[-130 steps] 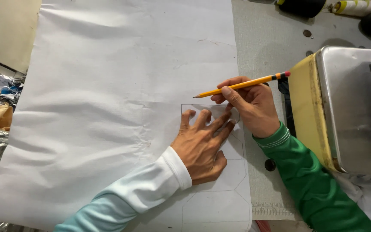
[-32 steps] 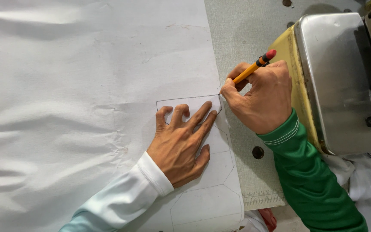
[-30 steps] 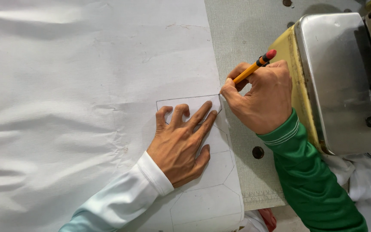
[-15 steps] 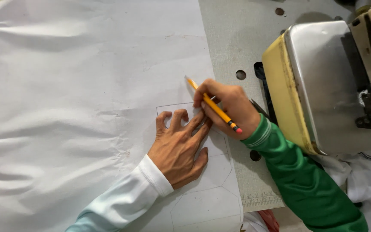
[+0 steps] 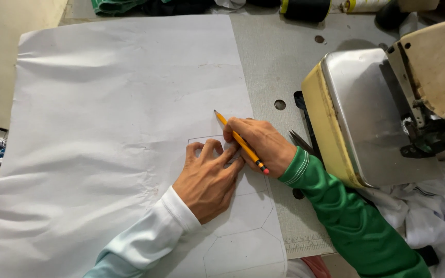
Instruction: Tracing a small pattern template onto a larger sheet of paper or fabric using a pencil
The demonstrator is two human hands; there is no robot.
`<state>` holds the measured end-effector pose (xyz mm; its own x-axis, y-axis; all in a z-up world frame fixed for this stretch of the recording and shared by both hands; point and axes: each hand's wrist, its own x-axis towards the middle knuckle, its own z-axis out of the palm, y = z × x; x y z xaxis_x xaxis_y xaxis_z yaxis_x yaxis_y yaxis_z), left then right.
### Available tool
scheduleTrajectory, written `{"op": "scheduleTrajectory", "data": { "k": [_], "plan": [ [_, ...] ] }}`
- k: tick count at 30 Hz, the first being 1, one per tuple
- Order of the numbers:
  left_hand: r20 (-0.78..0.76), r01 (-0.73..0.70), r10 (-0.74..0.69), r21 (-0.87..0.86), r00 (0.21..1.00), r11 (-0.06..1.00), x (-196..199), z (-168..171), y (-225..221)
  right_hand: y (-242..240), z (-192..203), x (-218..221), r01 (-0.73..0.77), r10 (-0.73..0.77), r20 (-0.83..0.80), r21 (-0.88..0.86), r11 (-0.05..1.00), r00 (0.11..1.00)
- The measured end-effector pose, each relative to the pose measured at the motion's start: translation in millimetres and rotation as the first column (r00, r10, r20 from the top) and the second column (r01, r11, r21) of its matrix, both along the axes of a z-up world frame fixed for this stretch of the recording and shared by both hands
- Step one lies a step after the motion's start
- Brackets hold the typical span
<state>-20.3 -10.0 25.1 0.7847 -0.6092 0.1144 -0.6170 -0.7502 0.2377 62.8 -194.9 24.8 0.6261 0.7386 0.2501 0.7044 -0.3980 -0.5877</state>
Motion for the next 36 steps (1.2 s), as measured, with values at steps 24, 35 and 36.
{"op": "scheduleTrajectory", "data": {
  "k": [24, 35, 36],
  "plan": [
    [0.151, -0.122, 0.138, -0.113, 0.979, 0.986, 42, -9, 66, 9, -11, -11, 0.030, -0.014, 0.132, -0.117, 0.993, 0.991],
    [0.189, -0.135, 0.147, -0.074, 0.971, 0.988, 52, -24, 82, 18, 1, -18, 0.070, -0.004, 0.159, -0.414, 0.908, 0.987],
    [0.206, -0.138, 0.151, -0.074, 0.967, 0.988, 54, -25, 84, 19, 3, -19, 0.065, -0.003, 0.143, -0.434, 0.899, 0.990]
  ]
}}
